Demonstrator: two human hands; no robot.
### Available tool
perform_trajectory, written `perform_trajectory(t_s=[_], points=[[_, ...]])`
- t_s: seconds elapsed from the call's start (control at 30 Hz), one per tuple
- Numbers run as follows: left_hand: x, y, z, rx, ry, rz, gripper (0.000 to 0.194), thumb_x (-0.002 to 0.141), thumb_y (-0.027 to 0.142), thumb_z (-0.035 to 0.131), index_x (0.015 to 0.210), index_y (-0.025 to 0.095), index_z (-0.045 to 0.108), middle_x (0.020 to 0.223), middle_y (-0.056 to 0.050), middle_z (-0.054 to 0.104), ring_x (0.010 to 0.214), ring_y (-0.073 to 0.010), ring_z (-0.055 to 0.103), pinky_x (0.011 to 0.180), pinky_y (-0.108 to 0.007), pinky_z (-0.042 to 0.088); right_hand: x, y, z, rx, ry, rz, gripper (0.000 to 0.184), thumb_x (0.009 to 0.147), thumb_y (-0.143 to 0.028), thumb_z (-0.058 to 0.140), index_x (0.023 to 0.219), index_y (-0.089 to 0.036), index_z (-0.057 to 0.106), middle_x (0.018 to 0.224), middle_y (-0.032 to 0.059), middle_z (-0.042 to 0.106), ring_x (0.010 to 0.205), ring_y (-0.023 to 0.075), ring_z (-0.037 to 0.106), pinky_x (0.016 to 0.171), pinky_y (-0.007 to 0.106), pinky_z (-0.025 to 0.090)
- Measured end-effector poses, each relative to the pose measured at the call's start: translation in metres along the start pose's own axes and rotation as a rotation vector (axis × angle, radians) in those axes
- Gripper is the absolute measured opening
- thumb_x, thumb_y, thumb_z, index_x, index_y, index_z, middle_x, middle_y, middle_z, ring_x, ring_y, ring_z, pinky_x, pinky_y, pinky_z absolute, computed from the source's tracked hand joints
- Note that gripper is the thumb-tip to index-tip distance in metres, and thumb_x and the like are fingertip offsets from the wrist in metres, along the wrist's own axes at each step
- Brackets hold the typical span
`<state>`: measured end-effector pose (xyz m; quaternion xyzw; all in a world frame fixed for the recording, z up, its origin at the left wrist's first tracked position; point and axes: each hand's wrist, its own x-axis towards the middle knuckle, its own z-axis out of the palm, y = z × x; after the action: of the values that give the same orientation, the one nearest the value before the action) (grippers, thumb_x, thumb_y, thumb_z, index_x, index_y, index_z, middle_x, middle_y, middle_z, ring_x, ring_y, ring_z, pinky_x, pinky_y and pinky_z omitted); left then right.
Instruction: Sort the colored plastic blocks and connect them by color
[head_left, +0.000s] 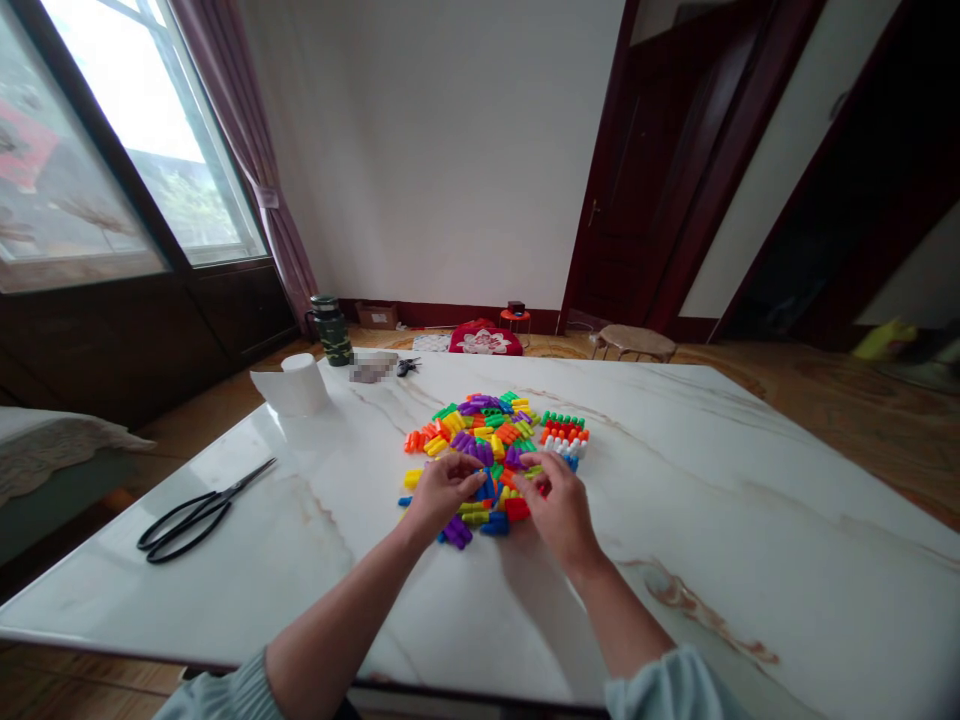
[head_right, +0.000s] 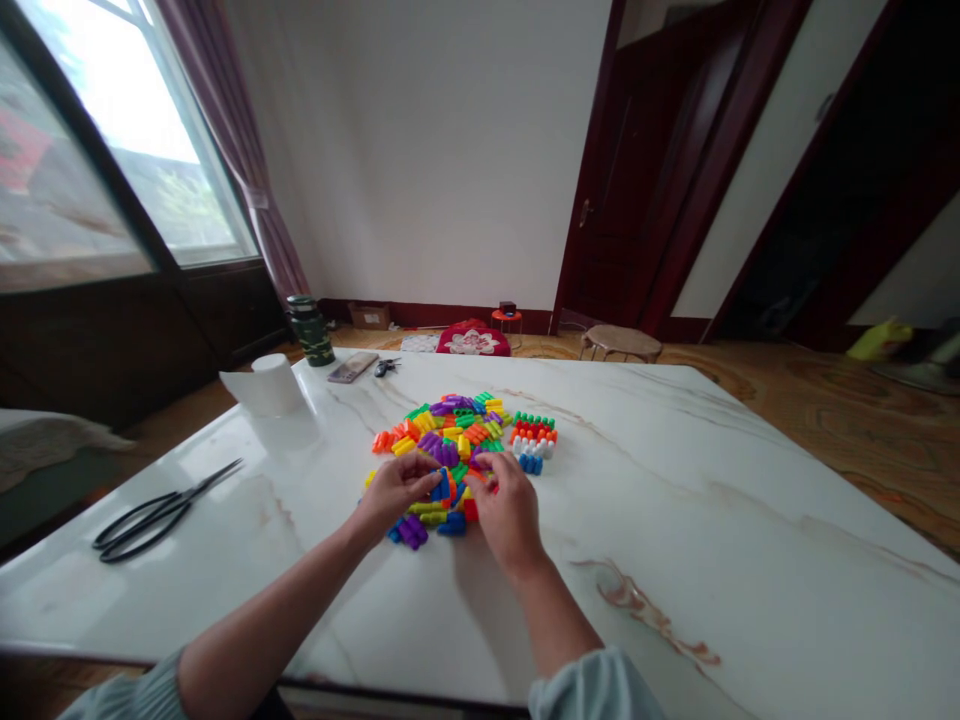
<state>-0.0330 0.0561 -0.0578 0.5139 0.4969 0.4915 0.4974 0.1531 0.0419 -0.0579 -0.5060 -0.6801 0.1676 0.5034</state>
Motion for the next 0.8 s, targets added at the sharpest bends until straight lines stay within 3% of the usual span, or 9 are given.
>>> perform_trajectory(t_s=[0.13,0.27,0.53,0.8], points=[[0.0,-0.001,0.001,0.039,-0.049,0.064,0.037,0.059,0.04,0.082,0.081,0.014,0.068,0.067,-0.002,0.068,0.058,-0.0129,0.061,0.054,-0.023,0.05,-0.01,-0.013,0.018,-0.032,-0.159,0.017,0.021,0.079,-0.024,0.065,0.1,-0.021,0.066,0.096,0.0039,0.069,0.065,0.0138,0.061,0.068,0.028,0.052],[0.002,-0.009,-0.001,0.097,-0.092,0.13,0.033,0.063,0.038,0.08,0.083,0.014,0.069,0.069,-0.003,0.069,0.061,-0.014,0.062,0.055,-0.023,0.049,-0.011,-0.008,0.024,-0.021,-0.206,0.075,0.023,0.077,-0.02,0.066,0.1,-0.02,0.067,0.091,0.0031,0.071,0.069,0.0156,0.063,0.068,0.029,0.052],[0.001,-0.01,-0.001,0.122,-0.143,0.178,0.03,0.068,0.035,0.078,0.087,0.014,0.069,0.077,-0.005,0.072,0.069,-0.0169,0.066,0.064,-0.026,0.053,-0.009,-0.012,0.019,0.031,-0.128,0.042,0.015,0.078,-0.023,0.06,0.091,-0.018,0.068,0.086,0.0054,0.072,0.069,0.0172,0.065,0.065,0.028,0.052],[-0.004,-0.002,0.002,0.107,-0.212,0.173,0.035,0.065,0.031,0.08,0.093,0.013,0.069,0.086,-0.008,0.074,0.078,-0.0201,0.069,0.072,-0.03,0.055,-0.008,-0.013,0.02,0.212,-0.065,0.168,0.017,0.079,-0.027,0.061,0.092,-0.018,0.065,0.082,0.0044,0.071,0.068,0.0173,0.066,0.067,0.029,0.054]])
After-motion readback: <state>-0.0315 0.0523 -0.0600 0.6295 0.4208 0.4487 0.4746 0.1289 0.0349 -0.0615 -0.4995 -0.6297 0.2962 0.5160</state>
